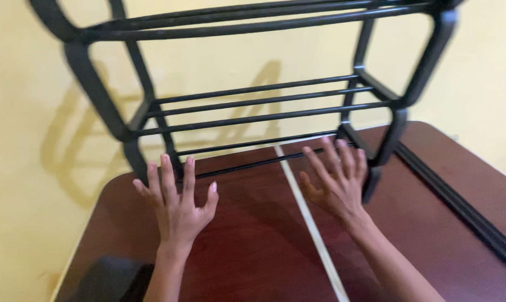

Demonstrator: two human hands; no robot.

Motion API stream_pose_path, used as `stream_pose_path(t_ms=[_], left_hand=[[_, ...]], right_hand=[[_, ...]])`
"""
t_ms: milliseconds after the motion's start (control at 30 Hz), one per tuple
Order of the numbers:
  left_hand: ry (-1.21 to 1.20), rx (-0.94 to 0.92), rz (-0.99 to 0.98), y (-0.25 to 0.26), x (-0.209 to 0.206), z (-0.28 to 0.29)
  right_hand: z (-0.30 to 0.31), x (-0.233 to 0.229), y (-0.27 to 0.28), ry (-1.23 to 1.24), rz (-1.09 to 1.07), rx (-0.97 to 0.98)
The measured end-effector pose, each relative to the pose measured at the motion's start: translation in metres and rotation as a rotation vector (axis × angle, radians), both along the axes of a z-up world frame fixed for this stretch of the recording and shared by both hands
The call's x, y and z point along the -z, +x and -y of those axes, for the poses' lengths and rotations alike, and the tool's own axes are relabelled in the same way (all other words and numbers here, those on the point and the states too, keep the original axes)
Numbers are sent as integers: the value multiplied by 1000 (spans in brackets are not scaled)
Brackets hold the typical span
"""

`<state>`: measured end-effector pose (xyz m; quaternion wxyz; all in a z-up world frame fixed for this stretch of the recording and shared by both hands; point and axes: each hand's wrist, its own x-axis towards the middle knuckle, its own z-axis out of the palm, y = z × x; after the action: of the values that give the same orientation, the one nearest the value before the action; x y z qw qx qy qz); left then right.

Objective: The person removes multiple horizontal metal rods from a black metal rack frame placed on a wooden table. They pull each rod out by hand and set them aside on the table, repeating the process for several rods.

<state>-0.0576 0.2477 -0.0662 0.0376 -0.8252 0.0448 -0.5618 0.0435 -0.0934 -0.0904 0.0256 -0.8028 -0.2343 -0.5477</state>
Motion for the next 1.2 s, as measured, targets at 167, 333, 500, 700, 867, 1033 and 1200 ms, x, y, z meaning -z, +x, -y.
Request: stream_pose_path(t_ms=[167,333,500,700,867,1033,1200], left_hand=[[32,255,-139,10,17,58],[53,310,-445,50,26,127],[72,273,-709,111,15,198],[75,308,-756,164,13,253],[92,421,-540,198,19,282],[97,382,-856,215,12,274],[-27,513,-1083,231,-16,267]], right_hand=[[92,20,13,150,73,152],[127,50,35,256,11,-39],[125,72,44,247,-78,-29],[131,74,42,225,-54,-6],[129,78,43,246,-96,22],[123,88,47,262,-172,6],[120,90,56,239,-115,39]])
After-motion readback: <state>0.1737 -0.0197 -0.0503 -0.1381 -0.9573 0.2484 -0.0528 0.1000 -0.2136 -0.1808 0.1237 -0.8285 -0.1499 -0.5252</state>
